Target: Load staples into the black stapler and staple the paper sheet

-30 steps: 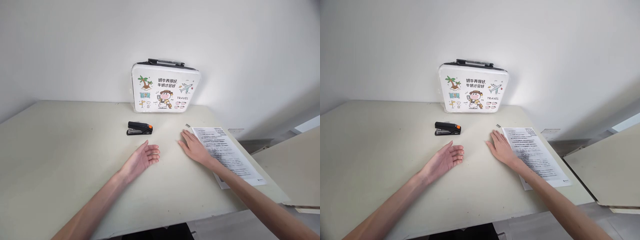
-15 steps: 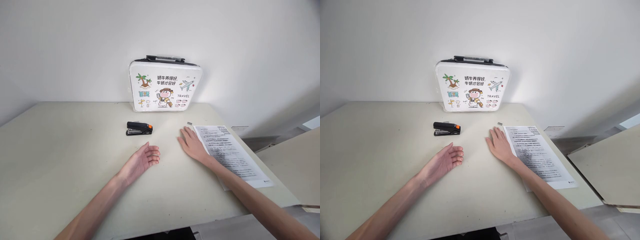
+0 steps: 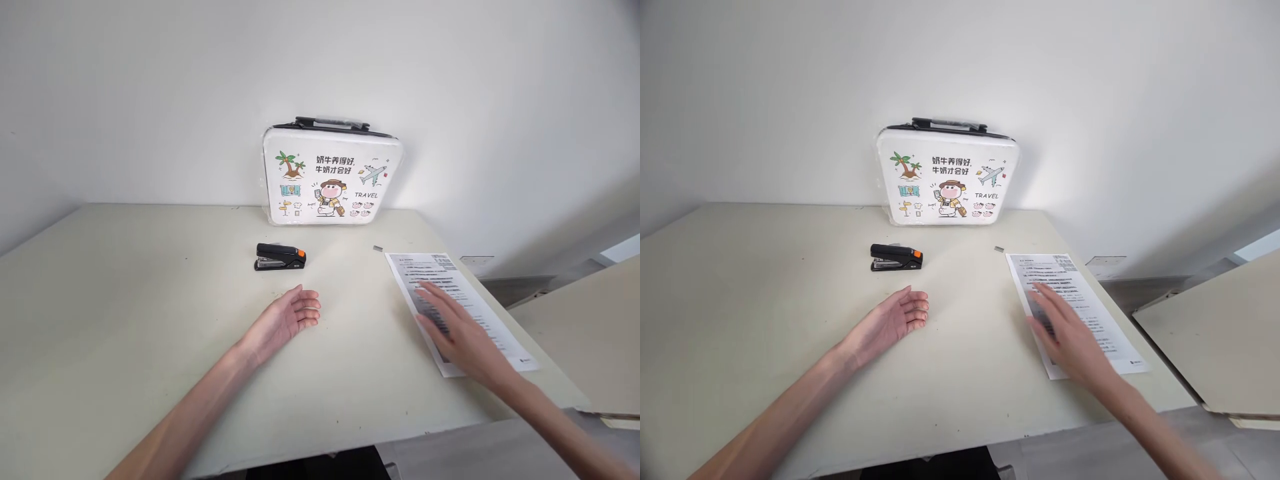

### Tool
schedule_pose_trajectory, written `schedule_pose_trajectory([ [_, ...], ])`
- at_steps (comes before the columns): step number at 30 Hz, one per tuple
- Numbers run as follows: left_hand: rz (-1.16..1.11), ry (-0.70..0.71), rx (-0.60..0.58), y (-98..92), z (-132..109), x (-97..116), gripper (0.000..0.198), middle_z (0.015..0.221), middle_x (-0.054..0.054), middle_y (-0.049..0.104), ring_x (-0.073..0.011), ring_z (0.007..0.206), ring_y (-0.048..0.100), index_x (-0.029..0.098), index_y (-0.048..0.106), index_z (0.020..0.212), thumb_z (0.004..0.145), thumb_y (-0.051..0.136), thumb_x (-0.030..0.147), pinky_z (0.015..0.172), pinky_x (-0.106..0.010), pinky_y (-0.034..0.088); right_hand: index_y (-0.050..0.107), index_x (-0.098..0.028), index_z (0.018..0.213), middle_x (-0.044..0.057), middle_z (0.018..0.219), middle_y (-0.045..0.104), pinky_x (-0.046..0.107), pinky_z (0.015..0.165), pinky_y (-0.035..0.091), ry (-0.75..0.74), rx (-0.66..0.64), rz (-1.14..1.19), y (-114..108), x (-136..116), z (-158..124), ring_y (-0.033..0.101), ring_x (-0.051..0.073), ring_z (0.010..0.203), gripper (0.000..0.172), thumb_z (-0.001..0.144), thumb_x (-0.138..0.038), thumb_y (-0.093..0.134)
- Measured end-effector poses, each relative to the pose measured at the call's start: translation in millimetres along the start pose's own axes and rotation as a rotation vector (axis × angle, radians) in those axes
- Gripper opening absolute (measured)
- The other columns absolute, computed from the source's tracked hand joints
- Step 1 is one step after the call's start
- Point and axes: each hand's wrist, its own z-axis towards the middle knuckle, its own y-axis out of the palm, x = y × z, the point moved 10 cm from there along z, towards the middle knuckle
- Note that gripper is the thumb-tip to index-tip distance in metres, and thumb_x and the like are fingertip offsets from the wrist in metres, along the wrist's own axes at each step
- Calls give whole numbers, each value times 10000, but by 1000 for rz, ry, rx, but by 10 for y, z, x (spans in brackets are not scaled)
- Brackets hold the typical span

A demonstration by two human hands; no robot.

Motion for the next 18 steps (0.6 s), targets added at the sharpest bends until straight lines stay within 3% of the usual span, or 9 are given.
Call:
schedule_pose_trajectory([
  [2,34,10,-2,13,-9,20,293,993,-93,680,-189,892,637,142,754,1008,1013,633,409,891,-332,536,471,-300,1526,64,1656,437,529,1055,575,164,8,-43,-59,574,-133,487,338,1475,546,1057,-569,392],
  [4,86,28,-16,48,-18,45,295,990,-90,679,-188,881,641,144,744,1012,1000,652,423,889,-338,531,517,-272,1497,90,1629,475,578,1075,552,264,-15,-69,-34,1015,-304,505,365,1457,577,1049,-599,356],
  [7,213,92,-62,145,-37,81,319,982,-84,677,-195,859,646,155,718,1023,985,662,467,879,-360,527,554,-238,1482,112,1599,512,602,1189,443,220,-21,-86,45,1135,-557,459,358,1492,591,1056,-576,323],
  [10,462,208,-64,254,-88,88,360,982,-84,676,-222,865,655,178,686,1053,992,625,528,880,-399,530,564,-263,1480,106,1581,532,623,1187,436,133,38,-93,28,703,-775,491,360,1465,559,1063,-554,332],
  [13,831,419,11,408,-228,123,350,1058,-102,696,-272,987,655,213,675,1135,1012,584,528,979,-448,500,576,-318,1470,71,1562,556,622,1169,462,57,-14,-9,-3,0,-885,502,358,1452,492,1061,-534,409],
  [16,1158,631,-42,710,-429,77,386,1338,-129,662,-331,1322,540,242,659,1305,1007,611,483,1199,-503,331,541,-359,1493,32,1567,551,517,1115,552,25,-163,193,-42,-598,-871,537,301,1432,464,1074,-515,419],
  [18,1291,662,-118,828,-518,-22,513,1550,-120,541,-337,1512,370,249,578,1462,1007,613,484,1286,-510,179,500,-385,1515,6,1604,504,445,1118,558,11,-225,317,-93,-825,-803,535,251,1438,456,1086,-503,402],
])
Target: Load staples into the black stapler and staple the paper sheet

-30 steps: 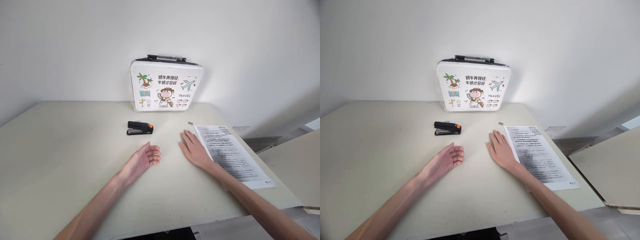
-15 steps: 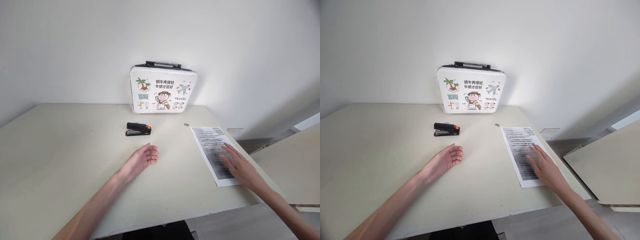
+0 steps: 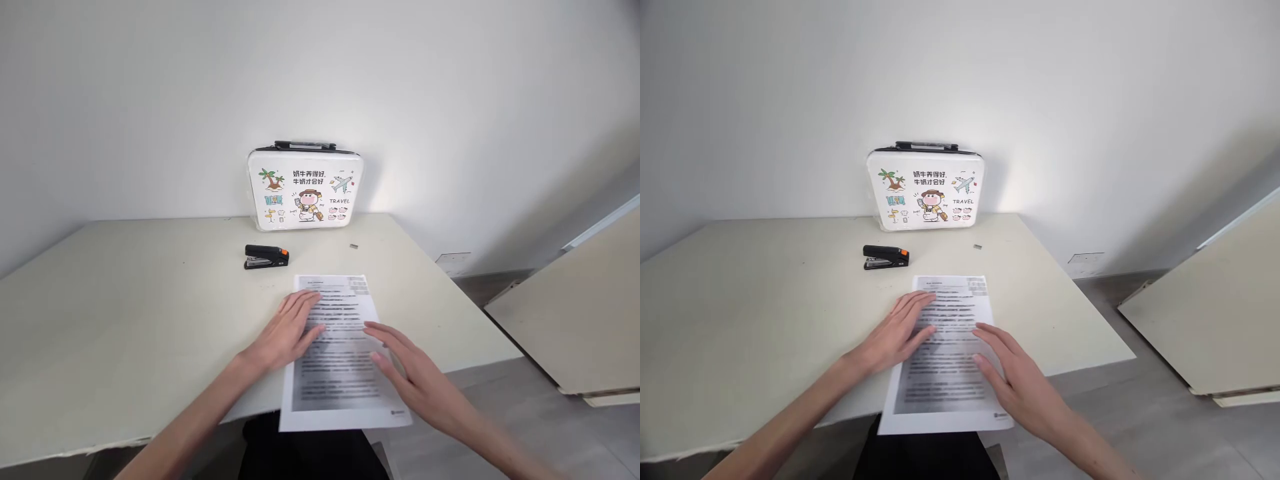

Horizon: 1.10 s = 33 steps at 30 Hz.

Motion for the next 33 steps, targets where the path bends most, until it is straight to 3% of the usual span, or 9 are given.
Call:
schedule_pose_trajectory([
  [3,112,-34,-120,75,-143,-44,639,1697,-75,357,-317,1611,193,273,424,1607,1032,563,514,1315,-514,31,545,-353,1460,17,1612,488,456,1179,497,-56,17,49,-75,-80,148,483,249,1476,436,1075,-517,424],
  [6,255,-83,-178,-23,-365,-201,658,1715,-57,305,-304,1617,170,282,353,1647,1058,502,533,1317,-511,-6,600,-324,1382,36,1595,508,477,1155,509,-54,28,66,-57,133,310,500,265,1459,406,1073,-516,420],
  [11,494,-166,-120,-557,-811,-524,679,1712,-44,306,-278,1599,248,277,278,1675,1072,434,549,1330,-490,66,632,-329,1304,35,1541,561,431,995,603,-14,77,125,-1,517,454,570,265,1388,380,1071,-524,403],
  [14,592,-231,-41,-943,-1003,-691,659,1676,-48,397,-298,1564,338,269,368,1638,1061,411,585,1321,-516,149,641,-339,1277,28,1519,580,383,844,638,-4,95,155,1,600,457,582,262,1364,371,1068,-535,406],
  [16,635,-286,31,-1171,-1057,-785,644,1644,-68,453,-324,1522,411,259,443,1590,1052,389,611,1290,-542,244,651,-341,1260,33,1497,599,390,823,639,-7,95,154,1,602,446,577,273,1365,367,1064,-538,412],
  [20,656,-325,141,-1372,-965,-878,640,1561,-113,544,-356,1416,530,226,545,1485,1035,361,643,1205,-549,394,672,-324,1235,64,1479,613,427,833,637,-27,77,148,16,567,433,553,309,1385,373,1055,-538,425],
  [23,669,-281,137,-1273,-778,-891,650,1555,-131,546,-336,1455,485,190,556,1470,1045,358,640,1256,-528,316,674,-324,1223,61,1481,610,409,782,637,-22,70,164,24,569,435,550,310,1385,366,1055,-532,425],
  [27,684,-299,66,-1087,-555,-1044,683,1674,-101,398,-345,1587,261,210,482,1558,1052,360,651,1299,-574,155,673,-327,1239,70,1495,598,384,696,628,-6,62,170,29,588,434,568,323,1362,374,1054,-540,427],
  [33,719,-320,96,-1152,-335,-1253,644,1681,-111,383,-334,1583,279,206,504,1540,1062,345,607,1291,-568,177,669,-339,1219,47,1494,601,356,665,628,-13,60,159,24,585,437,586,305,1348,347,1061,-528,425],
])
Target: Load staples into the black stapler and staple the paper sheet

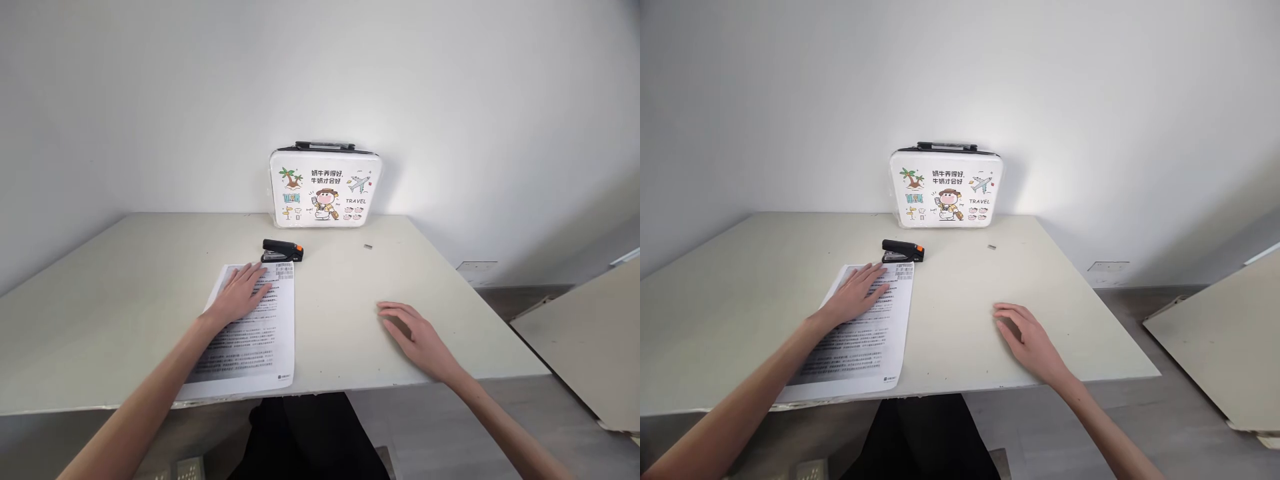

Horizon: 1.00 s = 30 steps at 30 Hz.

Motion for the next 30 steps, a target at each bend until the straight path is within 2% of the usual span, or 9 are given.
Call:
schedule_pose_trajectory([
  [4,4,30,16,-10,65,-16,621,1664,-106,415,-325,1570,312,216,519,1525,1060,344,588,1289,-559,188,671,-347,1204,39,1475,618,347,636,627,-22,12,-9,1,2,8,608,297,1322,325,1065,-506,424],
  [12,-16,16,10,3,44,13,616,1666,-98,412,-316,1579,290,199,512,1526,1066,319,561,1302,-539,161,681,-336,1185,55,1488,601,349,596,606,-12,5,12,5,9,-14,618,316,1301,313,1064,-489,436],
  [14,-27,22,37,-50,51,39,588,1635,-106,458,-321,1554,336,199,549,1484,1058,343,547,1293,-526,201,690,-339,1174,55,1488,600,349,585,604,3,2,26,4,24,-6,615,322,1304,312,1059,-494,445],
  [17,-47,39,94,-172,123,19,500,1497,-116,593,-317,1419,505,212,633,1354,1044,393,522,1232,-488,335,700,-349,1166,50,1486,603,341,555,596,24,-18,56,19,54,46,615,326,1302,308,1052,-498,457],
  [20,-106,4,161,-308,279,-188,442,1330,-131,681,-312,1256,614,195,677,1233,1022,432,497,1141,-466,443,712,-342,1153,62,1482,605,346,551,590,21,-31,64,24,63,169,595,343,1316,309,1042,-498,469],
  [23,-185,-110,233,-425,446,-582,433,1262,-130,708,-309,1184,653,190,699,1173,971,487,508,1066,-438,510,724,-328,1103,67,1459,622,352,562,581,9,-25,55,23,51,376,570,354,1334,299,1029,-488,483],
  [26,-293,-299,246,-441,525,-1025,425,1208,-86,751,-289,1113,697,224,729,1129,907,567,548,997,-385,552,718,-322,1053,49,1435,640,332,558,549,20,-49,90,101,31,649,557,333,1338,271,1024,-473,495],
  [28,-394,-407,258,-429,508,-1228,419,1169,-58,775,-278,1106,708,248,739,1119,896,592,571,978,-359,556,711,-321,1015,40,1361,682,340,632,557,27,-58,123,185,-10,852,584,304,1287,245,1020,-455,506],
  [30,-472,-451,261,-413,483,-1302,415,1144,-47,787,-273,1126,704,257,742,1113,899,605,585,979,-344,549,705,-319,979,36,1245,726,361,723,557,31,-52,131,277,-75,1056,626,274,1185,224,1011,-433,516],
])
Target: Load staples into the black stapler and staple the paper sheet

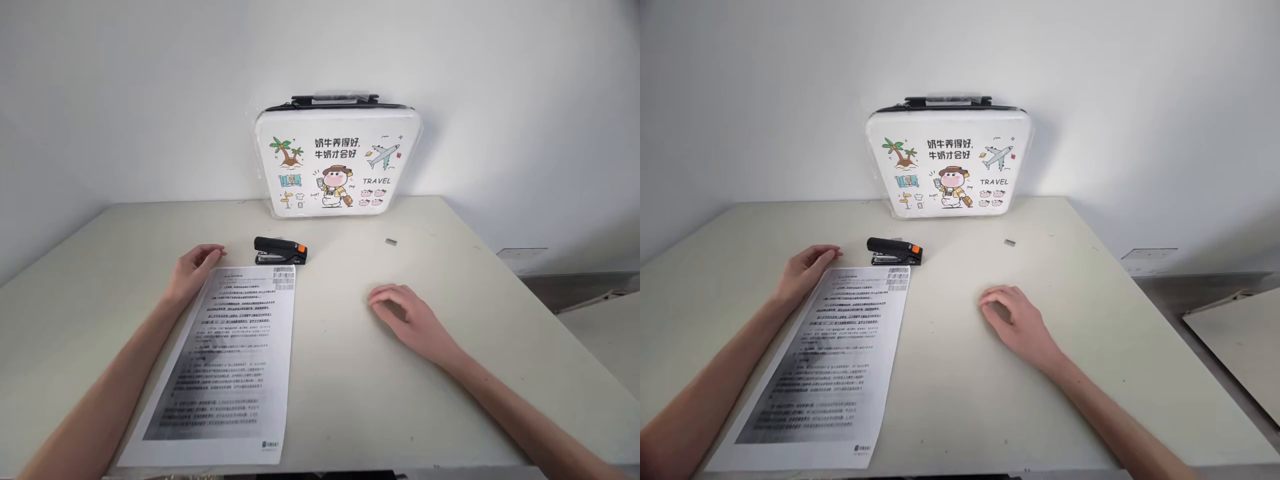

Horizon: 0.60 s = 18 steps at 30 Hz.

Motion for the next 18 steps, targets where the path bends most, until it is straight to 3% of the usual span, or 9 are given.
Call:
schedule_pose_trajectory([
  [5,-15,-43,-38,45,-47,-5,417,1135,-52,792,-281,1129,701,250,747,1069,878,638,604,936,-337,556,698,-302,932,17,1115,750,335,678,504,5,15,-7,246,-174,413,655,204,856,194,981,-385,529],
  [13,32,-33,-48,50,-60,26,443,1097,-57,797,-278,1036,714,233,756,1048,882,597,612,888,-346,563,678,-284,959,-6,1032,747,339,706,474,-61,41,-15,523,-358,958,571,142,631,145,958,-360,555],
  [18,40,-24,-46,42,-83,59,423,1072,-43,798,-266,993,718,239,757,1034,889,585,598,865,-340,560,686,-266,1006,-22,673,633,331,612,440,7,47,83,488,-235,1225,545,172,559,231,960,-448,551],
])
